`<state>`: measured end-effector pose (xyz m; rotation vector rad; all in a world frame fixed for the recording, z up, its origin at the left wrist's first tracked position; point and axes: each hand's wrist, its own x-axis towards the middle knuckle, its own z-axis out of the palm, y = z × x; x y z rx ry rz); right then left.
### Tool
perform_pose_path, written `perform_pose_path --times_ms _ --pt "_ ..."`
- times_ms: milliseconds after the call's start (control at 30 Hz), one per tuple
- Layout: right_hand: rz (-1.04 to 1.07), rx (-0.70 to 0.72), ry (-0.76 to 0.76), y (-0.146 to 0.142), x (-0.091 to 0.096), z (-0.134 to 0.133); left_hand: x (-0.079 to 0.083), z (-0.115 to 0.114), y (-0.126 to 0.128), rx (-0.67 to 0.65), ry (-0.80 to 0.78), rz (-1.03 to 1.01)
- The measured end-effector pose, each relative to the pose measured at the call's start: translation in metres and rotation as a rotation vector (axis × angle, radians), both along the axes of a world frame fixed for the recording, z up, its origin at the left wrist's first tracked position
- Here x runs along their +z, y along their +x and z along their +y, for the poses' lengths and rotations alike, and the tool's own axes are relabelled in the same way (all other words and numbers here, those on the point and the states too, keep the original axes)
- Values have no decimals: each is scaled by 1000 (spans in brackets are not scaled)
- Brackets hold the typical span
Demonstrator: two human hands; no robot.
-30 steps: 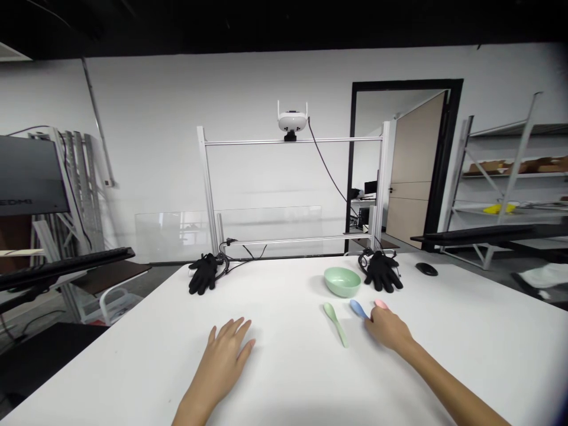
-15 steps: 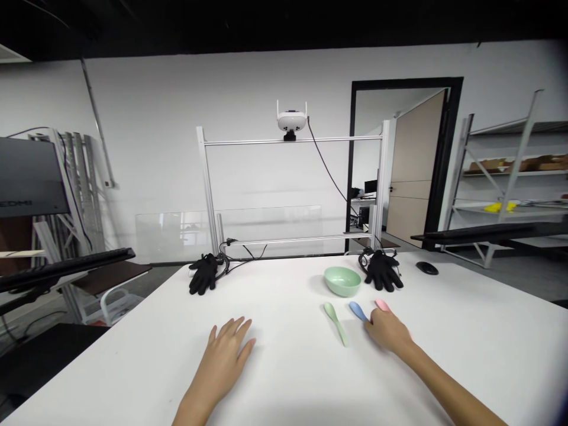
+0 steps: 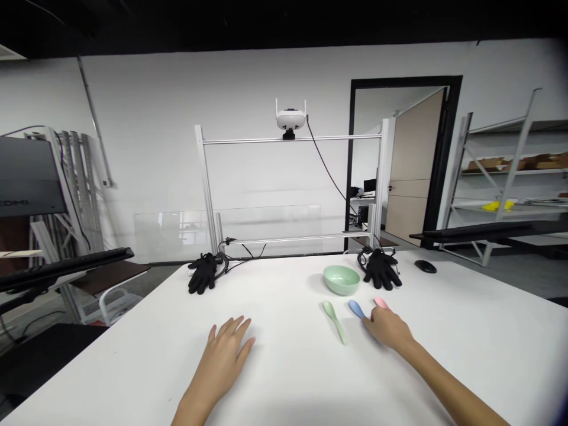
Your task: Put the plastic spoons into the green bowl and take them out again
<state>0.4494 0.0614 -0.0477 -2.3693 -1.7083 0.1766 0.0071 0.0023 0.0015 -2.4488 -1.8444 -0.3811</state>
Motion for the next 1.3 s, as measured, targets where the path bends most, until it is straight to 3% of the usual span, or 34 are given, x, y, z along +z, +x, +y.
perform_pose_path --times_ms 200,433,700,1000,1300 --pt "-20 5 38 -2 16 -12 -4 3 -2 -9 20 -7" --pt "-12 128 257 11 28 -28 -2 8 -5 -4 40 -10" --pt "-126 179 357 21 23 -45 -4 15 -3 4 26 -26" --pt "-82 185 373 24 13 -54 -1 12 2 8 11 -15" --pt "-59 183 370 19 17 -58 -1 10 3 -1 34 -21"
